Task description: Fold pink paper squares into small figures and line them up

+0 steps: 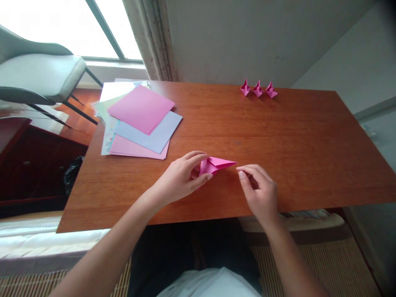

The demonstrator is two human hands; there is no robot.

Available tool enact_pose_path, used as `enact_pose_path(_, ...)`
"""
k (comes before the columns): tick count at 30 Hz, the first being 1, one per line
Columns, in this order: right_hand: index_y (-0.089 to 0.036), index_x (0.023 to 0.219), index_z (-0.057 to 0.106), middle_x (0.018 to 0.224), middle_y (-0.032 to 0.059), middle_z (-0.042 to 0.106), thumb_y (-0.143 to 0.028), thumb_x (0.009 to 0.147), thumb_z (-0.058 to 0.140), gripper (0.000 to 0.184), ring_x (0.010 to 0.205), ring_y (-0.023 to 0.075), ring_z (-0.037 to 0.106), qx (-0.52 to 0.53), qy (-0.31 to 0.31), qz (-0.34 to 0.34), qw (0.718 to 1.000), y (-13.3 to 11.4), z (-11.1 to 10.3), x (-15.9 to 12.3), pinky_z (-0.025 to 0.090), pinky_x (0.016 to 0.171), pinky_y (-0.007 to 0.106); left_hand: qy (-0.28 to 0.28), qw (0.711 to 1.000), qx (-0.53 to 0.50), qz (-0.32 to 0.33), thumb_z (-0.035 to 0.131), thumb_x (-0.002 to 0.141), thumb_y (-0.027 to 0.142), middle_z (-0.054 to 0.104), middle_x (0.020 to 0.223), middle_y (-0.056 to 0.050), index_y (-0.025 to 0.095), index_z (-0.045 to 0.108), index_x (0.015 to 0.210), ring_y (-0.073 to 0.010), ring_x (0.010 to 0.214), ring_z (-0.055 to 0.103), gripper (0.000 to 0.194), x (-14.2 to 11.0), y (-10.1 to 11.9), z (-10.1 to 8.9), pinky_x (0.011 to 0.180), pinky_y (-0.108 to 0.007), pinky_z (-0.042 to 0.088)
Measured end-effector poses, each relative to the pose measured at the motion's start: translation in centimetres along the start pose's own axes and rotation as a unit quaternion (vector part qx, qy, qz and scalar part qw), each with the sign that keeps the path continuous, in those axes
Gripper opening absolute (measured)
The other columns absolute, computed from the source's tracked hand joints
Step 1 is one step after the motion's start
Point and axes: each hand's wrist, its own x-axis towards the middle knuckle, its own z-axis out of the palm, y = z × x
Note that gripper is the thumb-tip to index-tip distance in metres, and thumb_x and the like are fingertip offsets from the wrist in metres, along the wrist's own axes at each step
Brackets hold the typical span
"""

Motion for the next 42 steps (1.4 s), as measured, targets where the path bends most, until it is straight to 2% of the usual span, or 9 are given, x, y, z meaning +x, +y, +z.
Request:
enact_pose_path(2,-0.024,0.098,0.07,0.098,0.0061,0.071,-0.027,0.098,0.056,0.014,0.09,0.0213,0.068,0.038,-0.025,0.016,0.999,-1.0,0.6,0.1,0.056,0.075,0.034,0.003,1.0,-0.022,-0.006,0.062,0.094,0.037,0.065,0.129,-0.012,0.02,0.063,0.129,-0.0194,0.094,0.069,0.039,0.0,-0.1,0.0,0.077,-0.029,0.058)
enact_pose_path(6,-0.023,0.099,0.071,0.099,0.0059,0.071,-0.031,0.098,0.057,0.016,0.082,0.0189,0.068,0.115,-0.075,0.066,0.988,-2.2,2.1,0.4,0.058,0.066,0.029,0.003,0.998,-0.069,-0.014,0.061,0.095,0.034,0.067,0.123,-0.012,0.018,0.063,0.128,-0.0152,0.083,0.067,0.037,0.0,-0.3,-0.1,0.072,-0.027,0.056)
enact_pose_path(9,-0.024,0.105,0.07,0.102,0.0056,0.07,-0.032,0.097,0.059,0.016,0.081,0.018,0.069,0.153,-0.078,0.091,0.981,-2.4,2.8,0.4,0.06,0.064,0.029,-0.002,0.996,-0.091,-0.015,0.059,0.096,0.032,0.068,0.114,-0.01,0.017,0.063,0.127,-0.0138,0.078,0.065,0.034,0.0,-0.5,-0.1,0.07,-0.026,0.055)
enact_pose_path(16,-0.025,0.113,0.068,0.113,0.0083,0.068,-0.029,0.097,0.057,0.02,0.092,0.0205,0.069,0.166,-0.071,0.089,0.98,-2.2,3.3,0.0,0.063,0.07,0.031,0.001,0.994,-0.104,-0.029,0.059,0.096,0.033,0.069,0.105,-0.009,0.016,0.061,0.128,-0.015,0.08,0.065,0.035,-0.2,-0.5,0.2,0.07,-0.026,0.055)
enact_pose_path(22,-0.026,0.116,0.067,0.121,0.0079,0.066,-0.023,0.096,0.056,0.023,0.105,0.0213,0.068,0.164,-0.072,0.061,0.982,-2.6,3.3,0.4,0.063,0.082,0.034,0.011,0.99,-0.135,-0.04,0.061,0.096,0.033,0.071,0.11,-0.011,0.016,0.058,0.133,-0.0172,0.085,0.069,0.041,-0.5,-0.5,0.5,0.073,-0.029,0.058)
enact_pose_path(25,-0.027,0.115,0.067,0.12,0.0075,0.067,-0.021,0.095,0.056,0.023,0.108,0.0228,0.067,0.131,-0.064,0.032,0.989,-3.2,2.9,0.6,0.061,0.089,0.038,0.014,0.983,-0.177,-0.042,0.061,0.096,0.034,0.07,0.118,-0.013,0.017,0.056,0.135,-0.018,0.09,0.071,0.043,-0.7,-0.2,0.5,0.078,-0.03,0.06)
enact_pose_path(31,-0.028,0.11,0.068,0.116,0.006,0.07,-0.015,0.094,0.056,0.024,0.111,0.0233,0.065,0.066,-0.034,-0.024,0.997,-4.2,1.8,1.2,0.056,0.096,0.04,-0.001,0.947,-0.318,-0.053,0.068,0.093,0.032,0.064,0.134,-0.012,0.021,0.053,0.139,-0.0221,0.111,0.069,0.05,-0.8,0.7,1.2,0.097,-0.036,0.059)
enact_pose_path(37,-0.029,0.107,0.069,0.111,0.0056,0.071,-0.016,0.095,0.055,0.022,0.107,0.0238,0.067,0.054,-0.014,-0.019,0.998,-4.2,1.5,1.3,0.057,0.093,0.042,0.003,0.939,-0.34,-0.042,0.066,0.094,0.027,0.058,0.137,-0.012,0.022,0.056,0.135,-0.0232,0.119,0.064,0.043,-0.4,1.0,2.3,0.1,-0.037,0.058)
enact_pose_path(42,-0.029,0.106,0.069,0.113,0.0056,0.071,-0.018,0.094,0.057,0.02,0.108,0.0243,0.067,0.083,0.007,0.01,0.996,-4.0,1.7,1.2,0.059,0.093,0.042,0.017,0.933,-0.355,-0.049,0.066,0.094,0.029,0.057,0.139,-0.013,0.023,0.054,0.137,-0.0247,0.123,0.062,0.045,-0.2,0.8,2.7,0.1,-0.037,0.058)
